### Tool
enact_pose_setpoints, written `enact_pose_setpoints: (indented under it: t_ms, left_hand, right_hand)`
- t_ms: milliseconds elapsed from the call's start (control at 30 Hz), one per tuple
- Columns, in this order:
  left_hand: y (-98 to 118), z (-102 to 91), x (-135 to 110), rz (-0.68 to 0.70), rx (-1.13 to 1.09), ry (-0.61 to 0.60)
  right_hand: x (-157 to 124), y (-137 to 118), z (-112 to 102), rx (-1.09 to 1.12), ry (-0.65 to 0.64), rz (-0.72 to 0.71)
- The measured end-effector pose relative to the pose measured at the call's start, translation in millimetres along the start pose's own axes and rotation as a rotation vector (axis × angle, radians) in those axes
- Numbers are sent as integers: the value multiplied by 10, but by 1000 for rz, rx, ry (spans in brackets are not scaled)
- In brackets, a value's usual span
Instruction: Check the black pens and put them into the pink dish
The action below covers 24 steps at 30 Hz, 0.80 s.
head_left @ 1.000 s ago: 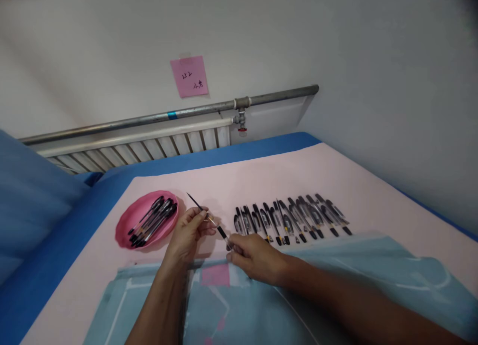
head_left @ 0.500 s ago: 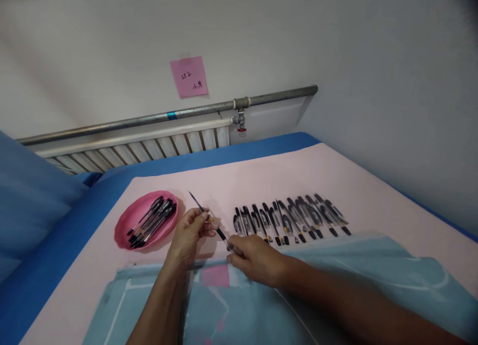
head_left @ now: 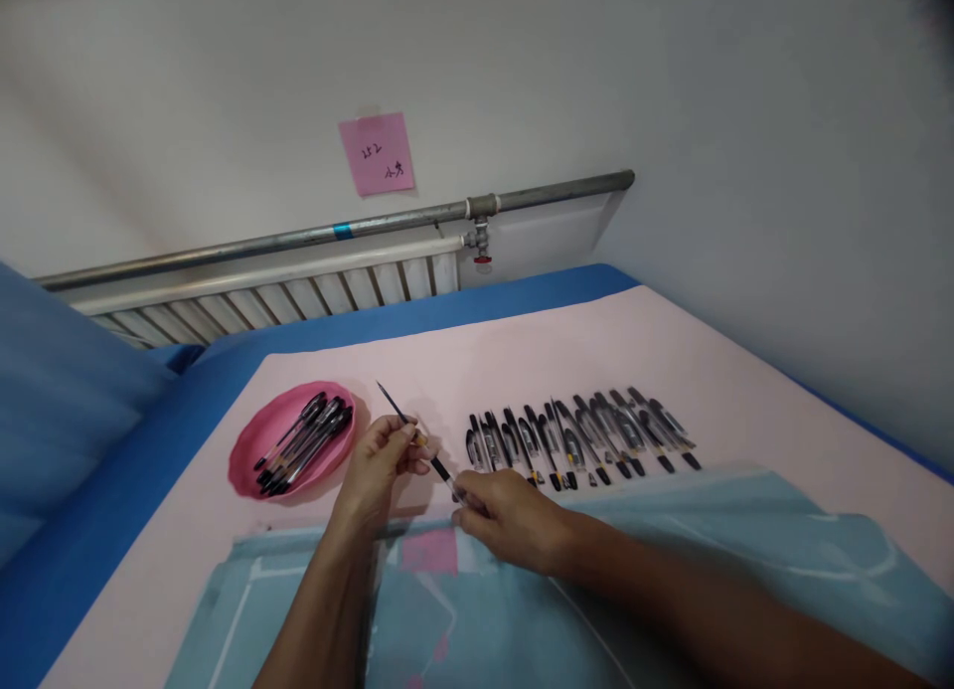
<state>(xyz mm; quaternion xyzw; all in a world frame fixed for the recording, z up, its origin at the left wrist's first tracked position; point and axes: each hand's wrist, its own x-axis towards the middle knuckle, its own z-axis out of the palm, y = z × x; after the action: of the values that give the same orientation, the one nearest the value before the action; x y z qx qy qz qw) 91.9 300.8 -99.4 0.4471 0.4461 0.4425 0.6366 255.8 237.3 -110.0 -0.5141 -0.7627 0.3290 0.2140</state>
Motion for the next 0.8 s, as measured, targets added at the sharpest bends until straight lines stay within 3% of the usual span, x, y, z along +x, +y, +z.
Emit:
enact_pose_setpoints:
  t_ms: [167, 333, 533, 700, 800]
  left_hand:
    - [-6, 24, -39, 30, 111, -101]
    - [16, 6, -79, -18, 230, -312]
    - [-36, 18, -18, 59, 74, -98]
    - [-32, 47, 0, 90, -76, -193]
    - [-74, 54, 6, 150, 109, -176]
  right_hand:
    - [11, -11, -19, 15, -11, 28]
    - [11, -11, -33, 96, 29, -12]
    - [-33, -46, -2, 128, 68, -77]
    - [-32, -79, -14, 175, 151, -99]
    - [6, -50, -155, 219, 291, -60]
